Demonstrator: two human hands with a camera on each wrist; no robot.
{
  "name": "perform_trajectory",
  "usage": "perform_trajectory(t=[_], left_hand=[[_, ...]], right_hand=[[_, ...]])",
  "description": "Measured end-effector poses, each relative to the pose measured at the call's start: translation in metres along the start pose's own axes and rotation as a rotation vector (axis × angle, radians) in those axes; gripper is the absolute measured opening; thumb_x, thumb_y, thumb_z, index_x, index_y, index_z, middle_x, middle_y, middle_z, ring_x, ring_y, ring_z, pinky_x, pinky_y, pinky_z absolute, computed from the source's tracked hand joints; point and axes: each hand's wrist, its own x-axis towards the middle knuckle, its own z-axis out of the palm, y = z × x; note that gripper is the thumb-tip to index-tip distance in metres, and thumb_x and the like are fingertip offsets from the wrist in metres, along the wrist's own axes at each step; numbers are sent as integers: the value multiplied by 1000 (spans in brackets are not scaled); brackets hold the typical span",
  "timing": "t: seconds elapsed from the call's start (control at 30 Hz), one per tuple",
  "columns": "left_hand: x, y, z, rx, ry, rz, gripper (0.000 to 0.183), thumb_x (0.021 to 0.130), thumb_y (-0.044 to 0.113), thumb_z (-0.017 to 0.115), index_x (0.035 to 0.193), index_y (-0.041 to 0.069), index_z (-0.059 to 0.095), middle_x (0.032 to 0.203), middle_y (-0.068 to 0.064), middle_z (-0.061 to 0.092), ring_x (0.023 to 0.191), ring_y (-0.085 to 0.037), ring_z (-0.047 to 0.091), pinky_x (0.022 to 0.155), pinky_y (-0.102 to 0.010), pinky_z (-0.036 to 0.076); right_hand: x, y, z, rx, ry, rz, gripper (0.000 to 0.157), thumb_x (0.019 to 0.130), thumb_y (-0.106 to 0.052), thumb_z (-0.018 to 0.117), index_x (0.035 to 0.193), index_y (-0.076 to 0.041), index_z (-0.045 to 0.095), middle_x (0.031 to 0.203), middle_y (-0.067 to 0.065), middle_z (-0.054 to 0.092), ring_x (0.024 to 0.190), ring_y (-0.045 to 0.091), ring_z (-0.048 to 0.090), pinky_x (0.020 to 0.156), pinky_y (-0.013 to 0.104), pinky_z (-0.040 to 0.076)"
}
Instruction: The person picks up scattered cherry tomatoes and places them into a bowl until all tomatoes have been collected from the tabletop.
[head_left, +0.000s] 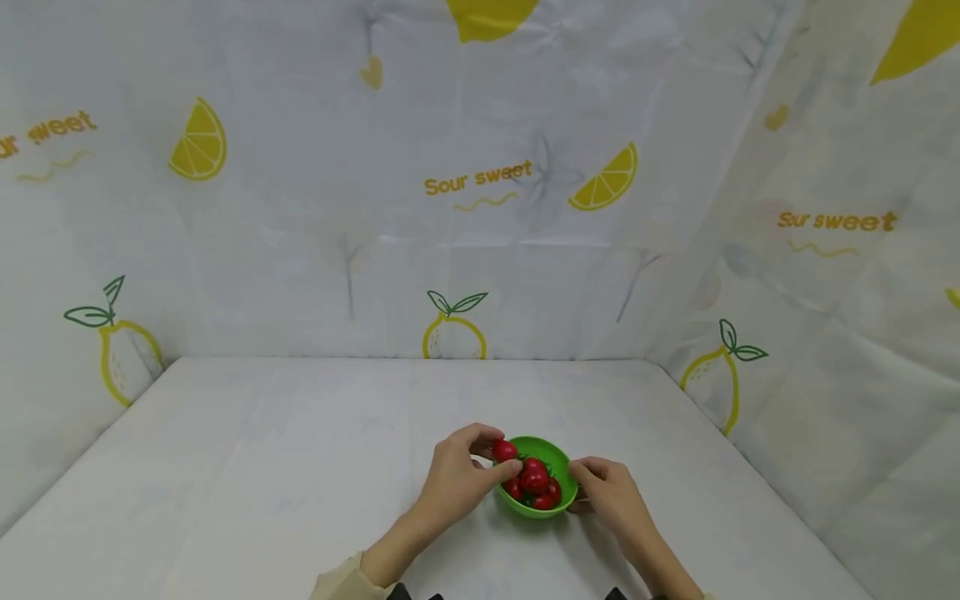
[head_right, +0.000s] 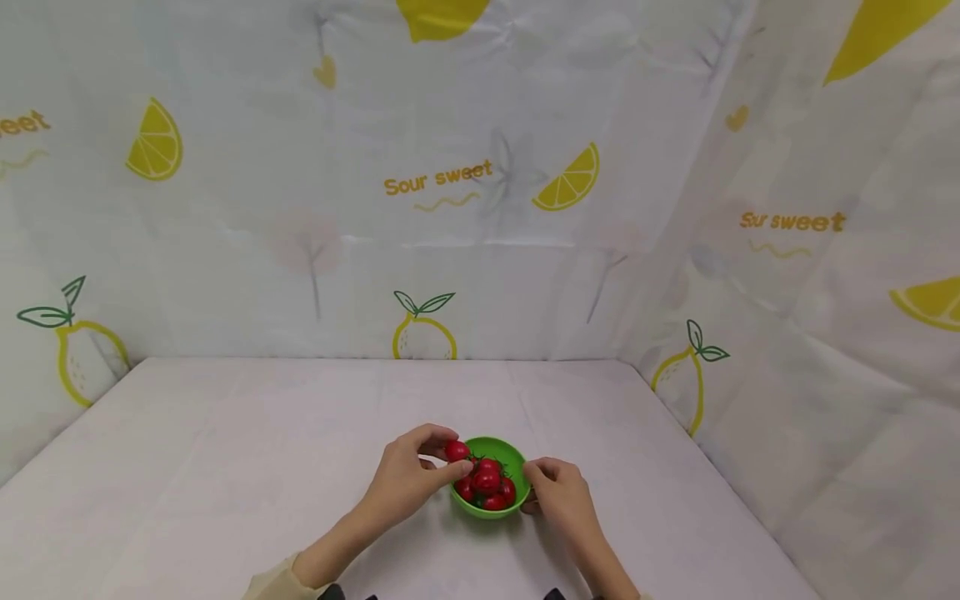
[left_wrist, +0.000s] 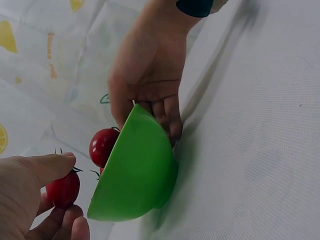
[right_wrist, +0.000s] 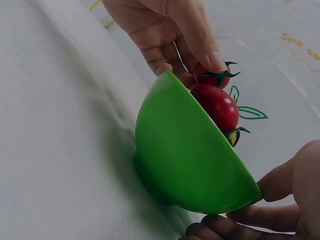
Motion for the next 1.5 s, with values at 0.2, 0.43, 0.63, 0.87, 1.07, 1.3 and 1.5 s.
perform_trajectory(t=[0.2, 0.43, 0.63, 0.87, 1.07, 1.3, 1.5], left_hand=[[5, -3, 0, 19, -5, 3, 36, 84, 28, 80, 110, 7, 67, 95, 5, 66, 87, -14, 63, 69, -29, 52], [17, -4, 11, 70, -44, 35, 35, 84, 27, 79, 110, 6, 67, 94, 4, 65, 89, -17, 62, 72, -29, 51], [19, -1, 15, 114, -78, 64, 36, 85, 24, 78, 113, 4, 66, 102, -1, 66, 95, -20, 61, 82, -42, 51], [18, -2, 12, 137, -95, 82, 41, 86, 28, 77, 116, 3, 66, 112, -9, 67, 100, -22, 61, 83, -43, 52], [15, -2, 10, 132, -82, 86, 37, 93, 32, 68, 116, 3, 66, 113, -8, 66, 102, -25, 61, 80, -37, 52], [8, 0, -6, 187, -125, 75, 45, 104, 42, 47, 121, 5, 64, 116, -3, 63, 104, -19, 59, 83, -38, 50], [-5, -3, -41, 240, -77, 55, 46, 107, 39, 40, 122, 2, 63, 117, -5, 62, 108, -23, 56, 88, -46, 46]], right_hand=[[2, -2, -1, -11, -3, -9, 31, 100, -16, 53, 111, 10, 65, 89, 8, 67, 79, 20, 64, 68, 34, 57], [2, -1, -6, -13, 6, 0, 31, 100, -16, 52, 112, 10, 65, 90, 9, 67, 79, 20, 64, 68, 35, 57], [1, 1, -5, 8, 9, 5, 31, 100, -15, 52, 112, 11, 64, 90, 9, 67, 78, 21, 65, 68, 35, 57], [1, 1, -4, 2, 9, 5, 31, 100, -16, 53, 111, 10, 65, 91, 9, 67, 79, 20, 65, 68, 35, 57], [1, 2, -6, -6, 10, 5, 32, 101, -18, 53, 111, 9, 66, 90, 8, 67, 79, 20, 64, 67, 34, 57], [1, 5, -11, 83, 29, -4, 45, 106, -29, 43, 115, 11, 61, 95, 14, 66, 82, 23, 65, 68, 35, 57], [4, 0, -16, 157, 79, -43, 57, 108, -38, 34, 121, 13, 55, 104, 21, 65, 88, 27, 66, 71, 34, 57]])
